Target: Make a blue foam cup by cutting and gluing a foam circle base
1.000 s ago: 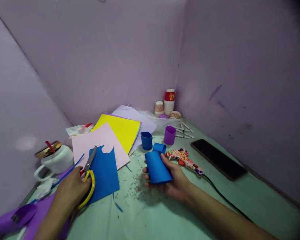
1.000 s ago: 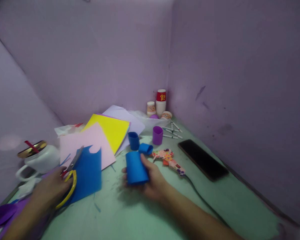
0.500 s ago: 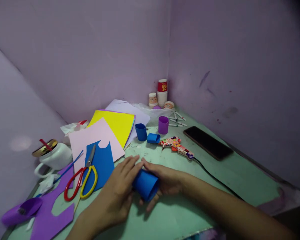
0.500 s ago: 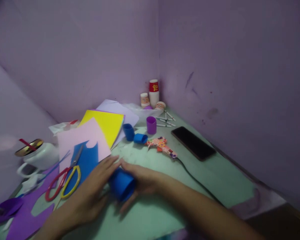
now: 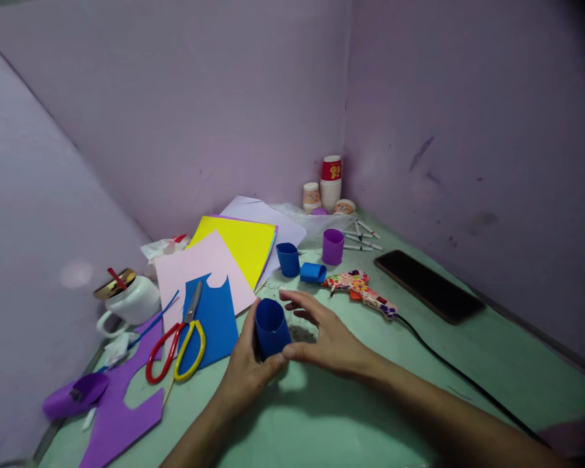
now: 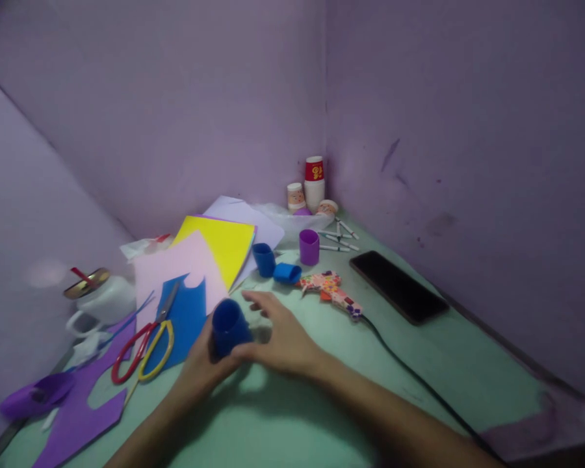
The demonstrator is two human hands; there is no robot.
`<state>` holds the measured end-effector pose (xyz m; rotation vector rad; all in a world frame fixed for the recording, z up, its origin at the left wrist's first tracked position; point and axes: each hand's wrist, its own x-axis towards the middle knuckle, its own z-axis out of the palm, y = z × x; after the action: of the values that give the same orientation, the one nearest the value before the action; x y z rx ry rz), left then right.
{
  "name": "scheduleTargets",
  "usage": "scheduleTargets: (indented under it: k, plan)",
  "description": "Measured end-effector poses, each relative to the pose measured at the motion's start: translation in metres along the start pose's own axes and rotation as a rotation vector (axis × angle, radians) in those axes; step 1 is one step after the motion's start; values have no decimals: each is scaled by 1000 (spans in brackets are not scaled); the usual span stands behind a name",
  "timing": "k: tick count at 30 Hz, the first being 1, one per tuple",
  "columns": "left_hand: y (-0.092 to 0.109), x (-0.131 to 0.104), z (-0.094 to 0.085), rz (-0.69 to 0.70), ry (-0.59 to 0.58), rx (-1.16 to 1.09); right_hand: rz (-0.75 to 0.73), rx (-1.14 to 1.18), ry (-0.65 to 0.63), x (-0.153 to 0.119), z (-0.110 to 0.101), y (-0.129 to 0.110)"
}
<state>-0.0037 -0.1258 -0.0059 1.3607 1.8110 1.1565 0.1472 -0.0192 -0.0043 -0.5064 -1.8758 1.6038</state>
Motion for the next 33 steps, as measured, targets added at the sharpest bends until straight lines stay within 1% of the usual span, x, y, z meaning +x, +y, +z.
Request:
scheduleTargets:
  k: [1, 3, 6, 10, 11, 13, 15, 16, 18, 20, 23, 26, 28, 31, 33]
  plan:
    - [1, -1, 4, -19, -4, -24, -34, -11, -12, -2, 2, -2]
    - [4, -4, 10, -67, -42, -102, -28, 2, -32, -4, 6, -5]
    - [9, -6, 17, -108, -84, -202, -22, 8, -17, -5, 7, -4]
    - [17, -5, 19, -119, -51, -192, 31, 63, -25, -4, 4, 3]
    - [19, -4, 19, -129, -23, -183, 54, 85, -27, -4, 5, 5]
    - [19, -4, 21, -147, 76, -130, 83, 108, 1, -4, 9, 6]
    - [17, -5, 25, -152, 178, -19, 94, 98, 48, -5, 16, 6]
    - [15, -6, 28, -151, 206, 45, 103, 89, 59, -6, 20, 5]
    - [11, -10, 34, -133, 203, 136, 120, 78, 58, -6, 26, 4]
    - [8, -14, 37, -89, 162, 165, 104, 75, 63, -5, 27, 4]
    - [8, -17, 33, -84, 122, 86, 83, 87, 58, -2, 17, 6]
    - [12, -15, 21, -114, 100, -44, 142, 76, 9, 0, 3, 6]
    - [16, -13, 17, -96, 106, -65, 169, 65, -12, 0, -3, 4]
    - [21, -12, 20, -107, 124, -102, 177, 81, -18, 1, -4, 3]
    - [25, -11, 21, -120, 113, -121, 185, 94, -9, 1, -3, 3]
